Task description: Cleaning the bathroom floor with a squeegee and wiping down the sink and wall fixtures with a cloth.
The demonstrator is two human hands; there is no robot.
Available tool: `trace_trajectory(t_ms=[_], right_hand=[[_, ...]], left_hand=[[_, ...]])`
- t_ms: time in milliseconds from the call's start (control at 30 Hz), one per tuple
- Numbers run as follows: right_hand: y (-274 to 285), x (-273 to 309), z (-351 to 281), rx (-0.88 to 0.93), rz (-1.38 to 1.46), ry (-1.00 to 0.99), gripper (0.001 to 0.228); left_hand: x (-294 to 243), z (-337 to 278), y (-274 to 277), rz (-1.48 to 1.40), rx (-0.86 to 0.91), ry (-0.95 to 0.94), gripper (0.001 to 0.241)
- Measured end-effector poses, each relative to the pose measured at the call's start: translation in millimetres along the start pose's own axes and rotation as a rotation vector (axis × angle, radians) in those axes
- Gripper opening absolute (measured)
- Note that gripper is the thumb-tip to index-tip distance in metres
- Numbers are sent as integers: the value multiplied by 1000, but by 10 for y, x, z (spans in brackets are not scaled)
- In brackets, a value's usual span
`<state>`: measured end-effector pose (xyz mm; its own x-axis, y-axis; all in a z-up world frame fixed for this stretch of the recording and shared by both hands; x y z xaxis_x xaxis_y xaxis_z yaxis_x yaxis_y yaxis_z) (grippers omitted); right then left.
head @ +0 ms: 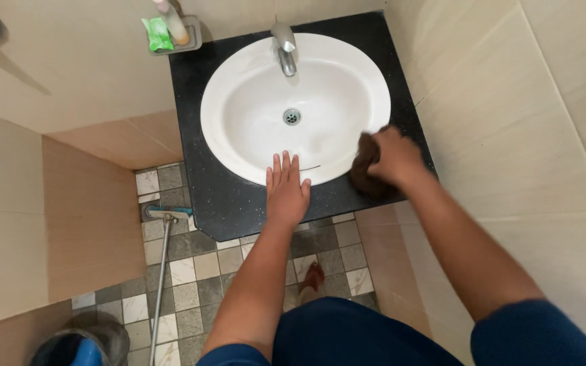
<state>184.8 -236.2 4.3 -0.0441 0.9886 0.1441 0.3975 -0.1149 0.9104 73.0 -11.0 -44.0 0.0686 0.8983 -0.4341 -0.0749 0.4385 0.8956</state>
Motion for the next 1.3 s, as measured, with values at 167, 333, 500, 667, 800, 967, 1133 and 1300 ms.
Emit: trace_trajectory(t_ms=[167,333,500,667,800,967,1133,1300], right_hand=[[-393,617,-746,-87,18,257,70],[-441,1560,-1170,-156,151,609,65],[-725,2476,-1295,-83,111,875,59],[-761,3022,-1242,-103,33,862,60],[-807,3132,-1269,-119,-183,773,69],[-916,3763,-2105,-448,-66,1093,63],[-1622,4333,-2993,-208,85,1295,53],[-3102,4384,-3400,173,39,1241,46]], left_hand=[[203,-297,75,-64,-21,14,61],[744,-645,446,-15,-59,113,60],[1406,-1266,738,130,-183,341,52],[1723,-2003,762,172,-235,541,56],[1752,-2460,801,59,-313,587,58],[2081,-3264,1032,45,-513,705,57],[2523,-4371,1179,45,-583,796,58],[2883,-5845,1097,-3,-551,976,61]])
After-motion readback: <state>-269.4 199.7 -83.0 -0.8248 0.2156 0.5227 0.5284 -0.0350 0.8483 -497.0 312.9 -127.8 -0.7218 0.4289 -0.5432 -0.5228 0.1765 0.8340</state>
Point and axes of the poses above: each hand's wrist, its own z-axis towards the middle knuckle, its own y-axis out of the back of the hand, x = y × z, the point moved 8 cm from there along z, towards the middle knuckle, and after that the axes turned 9 degrees about -y, right-handed, at the moved point
